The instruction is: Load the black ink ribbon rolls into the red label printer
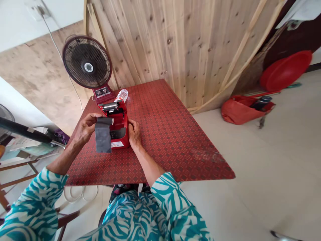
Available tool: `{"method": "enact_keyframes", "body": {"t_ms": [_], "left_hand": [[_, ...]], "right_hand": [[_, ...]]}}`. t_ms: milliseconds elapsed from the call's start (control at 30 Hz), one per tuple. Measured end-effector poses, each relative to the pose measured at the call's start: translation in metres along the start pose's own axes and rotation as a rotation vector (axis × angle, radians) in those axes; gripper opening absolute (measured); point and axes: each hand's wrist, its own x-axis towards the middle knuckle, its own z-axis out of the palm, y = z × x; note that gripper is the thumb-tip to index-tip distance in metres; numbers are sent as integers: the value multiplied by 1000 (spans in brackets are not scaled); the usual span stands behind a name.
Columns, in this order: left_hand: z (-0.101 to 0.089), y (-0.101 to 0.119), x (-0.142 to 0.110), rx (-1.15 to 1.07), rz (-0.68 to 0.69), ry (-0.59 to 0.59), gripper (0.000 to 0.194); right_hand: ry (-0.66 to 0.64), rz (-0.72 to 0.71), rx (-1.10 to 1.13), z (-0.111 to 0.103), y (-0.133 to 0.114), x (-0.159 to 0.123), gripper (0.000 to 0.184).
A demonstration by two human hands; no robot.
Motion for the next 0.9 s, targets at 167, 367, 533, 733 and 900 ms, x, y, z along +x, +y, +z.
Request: {"method": "enact_keyframes", "body": {"t_ms": [167, 367, 533, 733, 900], "left_hand": [[0, -10, 3, 58, 118, 43, 38], [3, -2, -19, 137, 363, -61, 30], [8, 4, -30, 187, 445, -79, 30], [2, 9, -41, 366, 522, -82, 28], [4, 10, -45, 319, 456, -82, 35]], "right_hand": [[-7, 16, 27, -1, 0, 0, 31], [11, 39, 43, 2, 6, 2, 30], [6, -7, 70, 0, -9, 0, 30], [-151, -438, -48, -16, -76, -20, 36], [-542, -324, -143, -32, -120, -31, 31]]}}
